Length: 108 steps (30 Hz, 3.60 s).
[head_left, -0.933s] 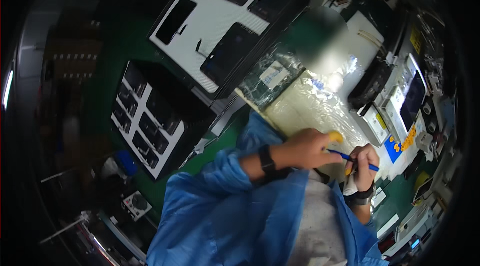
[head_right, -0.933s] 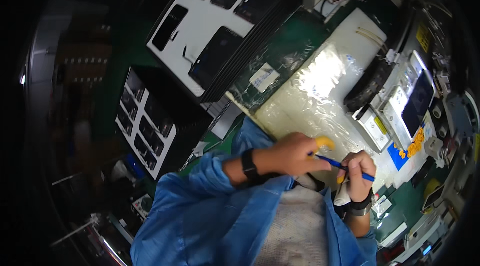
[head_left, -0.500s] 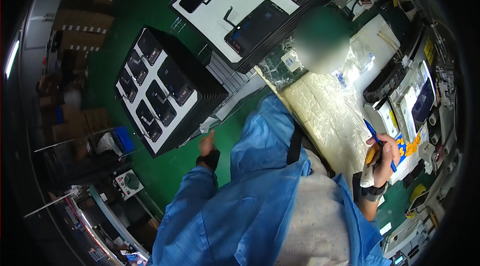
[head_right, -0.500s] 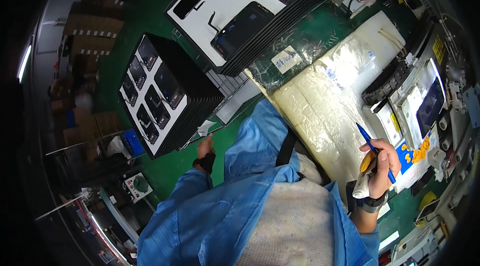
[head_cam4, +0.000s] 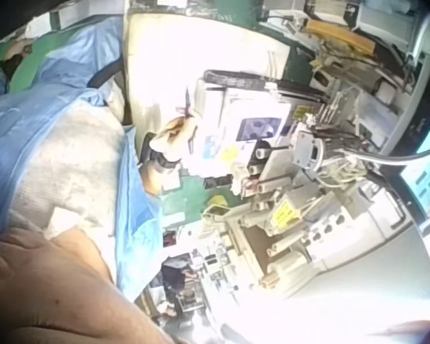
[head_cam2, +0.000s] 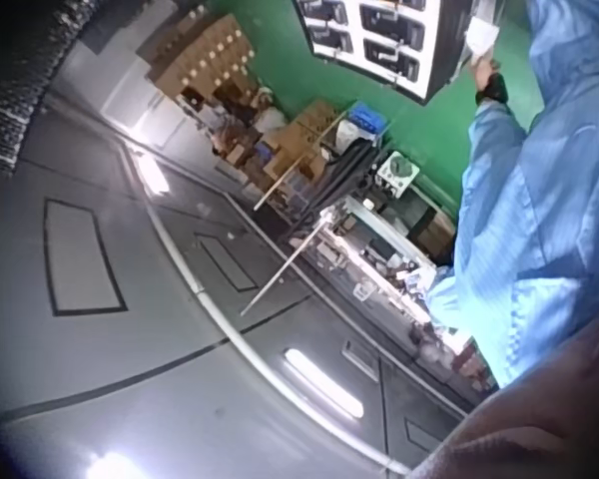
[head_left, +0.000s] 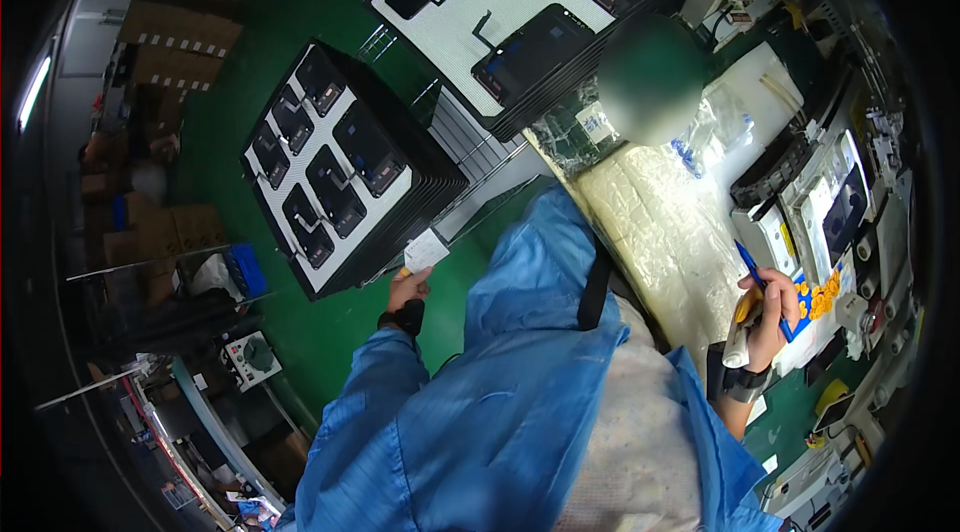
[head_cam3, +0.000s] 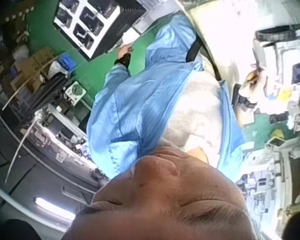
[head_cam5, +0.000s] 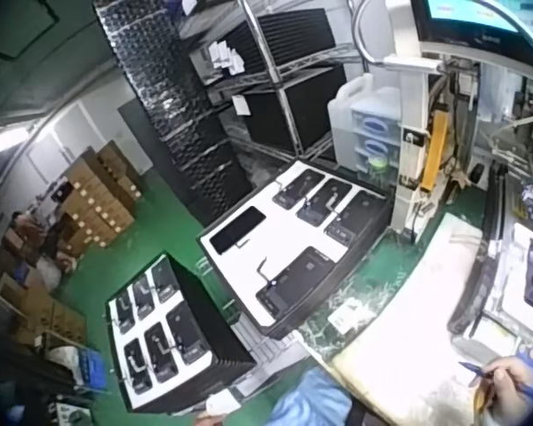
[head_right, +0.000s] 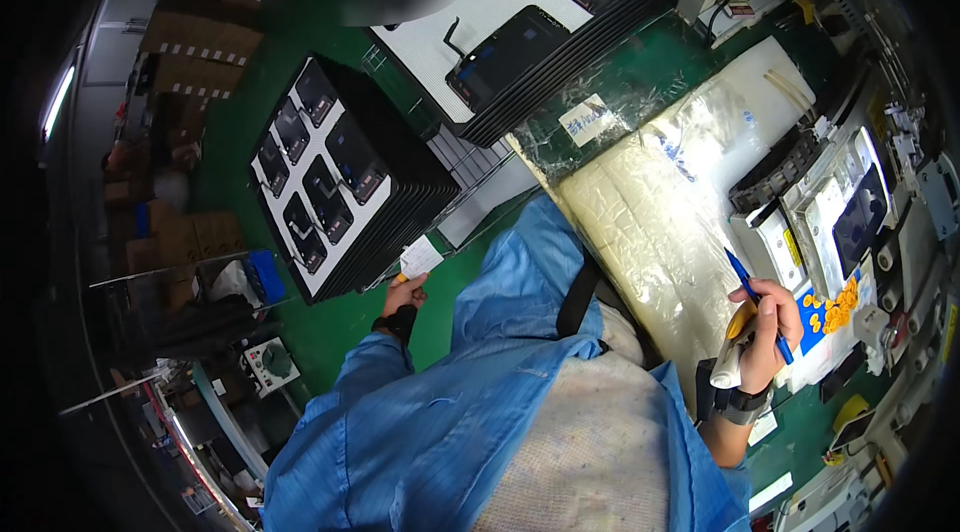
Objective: The recorder is inspecting and cleaning smartphone screens at an electronics factory station, using a blue pen to mark or point at specific areas and a cloth to wipe the glass.
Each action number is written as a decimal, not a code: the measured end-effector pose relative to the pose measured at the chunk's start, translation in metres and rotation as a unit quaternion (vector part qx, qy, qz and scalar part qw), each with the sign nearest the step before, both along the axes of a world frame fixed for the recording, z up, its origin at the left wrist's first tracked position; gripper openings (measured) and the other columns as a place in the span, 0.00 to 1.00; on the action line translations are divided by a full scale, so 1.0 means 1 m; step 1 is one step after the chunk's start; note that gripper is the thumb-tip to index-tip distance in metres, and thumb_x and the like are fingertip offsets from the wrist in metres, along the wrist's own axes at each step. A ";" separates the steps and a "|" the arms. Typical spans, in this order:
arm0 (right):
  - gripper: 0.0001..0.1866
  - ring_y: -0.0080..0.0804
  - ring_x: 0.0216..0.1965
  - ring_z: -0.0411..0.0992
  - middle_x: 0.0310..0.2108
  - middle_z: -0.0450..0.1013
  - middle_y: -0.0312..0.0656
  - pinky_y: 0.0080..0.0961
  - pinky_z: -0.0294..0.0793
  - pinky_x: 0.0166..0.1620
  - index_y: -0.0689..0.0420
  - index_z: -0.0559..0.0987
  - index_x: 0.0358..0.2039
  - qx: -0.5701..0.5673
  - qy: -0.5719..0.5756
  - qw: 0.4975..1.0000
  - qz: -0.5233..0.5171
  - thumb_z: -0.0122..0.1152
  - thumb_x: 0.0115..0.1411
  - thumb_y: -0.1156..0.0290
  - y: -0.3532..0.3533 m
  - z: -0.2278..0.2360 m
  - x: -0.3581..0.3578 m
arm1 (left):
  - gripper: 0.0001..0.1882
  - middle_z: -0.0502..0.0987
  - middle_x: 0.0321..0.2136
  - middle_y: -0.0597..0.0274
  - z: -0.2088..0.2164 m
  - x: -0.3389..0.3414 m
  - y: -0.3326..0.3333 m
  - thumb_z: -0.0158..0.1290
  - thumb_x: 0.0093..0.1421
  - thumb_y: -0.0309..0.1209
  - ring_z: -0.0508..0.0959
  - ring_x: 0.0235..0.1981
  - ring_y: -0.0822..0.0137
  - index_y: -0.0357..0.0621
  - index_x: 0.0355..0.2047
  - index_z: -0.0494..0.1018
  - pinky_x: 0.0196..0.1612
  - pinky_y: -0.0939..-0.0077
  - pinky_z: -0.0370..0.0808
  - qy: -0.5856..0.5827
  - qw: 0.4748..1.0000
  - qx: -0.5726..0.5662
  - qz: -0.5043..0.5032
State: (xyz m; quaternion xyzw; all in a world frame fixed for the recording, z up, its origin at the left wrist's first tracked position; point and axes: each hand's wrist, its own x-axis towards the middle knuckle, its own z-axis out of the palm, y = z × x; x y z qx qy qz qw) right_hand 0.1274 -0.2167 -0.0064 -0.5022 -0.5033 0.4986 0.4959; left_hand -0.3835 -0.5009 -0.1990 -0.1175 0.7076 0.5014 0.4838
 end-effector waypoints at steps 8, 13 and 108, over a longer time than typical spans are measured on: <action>0.07 0.19 0.25 0.68 0.26 0.72 0.35 0.16 0.65 0.31 0.63 0.75 0.43 -0.009 -0.038 0.999 0.025 0.57 0.66 0.75 0.000 0.000 -0.003 | 0.12 0.80 0.28 0.67 0.005 0.002 0.009 0.62 0.57 0.18 0.69 0.17 0.77 0.43 0.41 0.79 0.21 0.83 0.63 0.014 0.999 -0.012 0.027; 0.10 0.18 0.26 0.69 0.27 0.74 0.37 0.15 0.66 0.31 0.65 0.77 0.45 -0.010 -0.065 0.998 0.009 0.57 0.66 0.74 -0.005 0.006 -0.011 | 0.12 0.77 0.23 0.69 0.003 0.001 0.007 0.63 0.56 0.19 0.68 0.16 0.77 0.42 0.40 0.78 0.19 0.80 0.61 0.039 0.999 -0.033 -0.011; 0.09 0.18 0.25 0.72 0.23 0.74 0.34 0.19 0.70 0.31 0.60 0.75 0.29 0.063 -0.199 0.975 -0.069 0.63 0.63 0.70 0.081 0.065 0.062 | 0.03 0.76 0.21 0.58 0.125 0.299 0.360 0.63 0.53 0.26 0.75 0.19 0.56 0.42 0.28 0.81 0.23 0.65 0.71 0.460 0.418 0.509 -0.596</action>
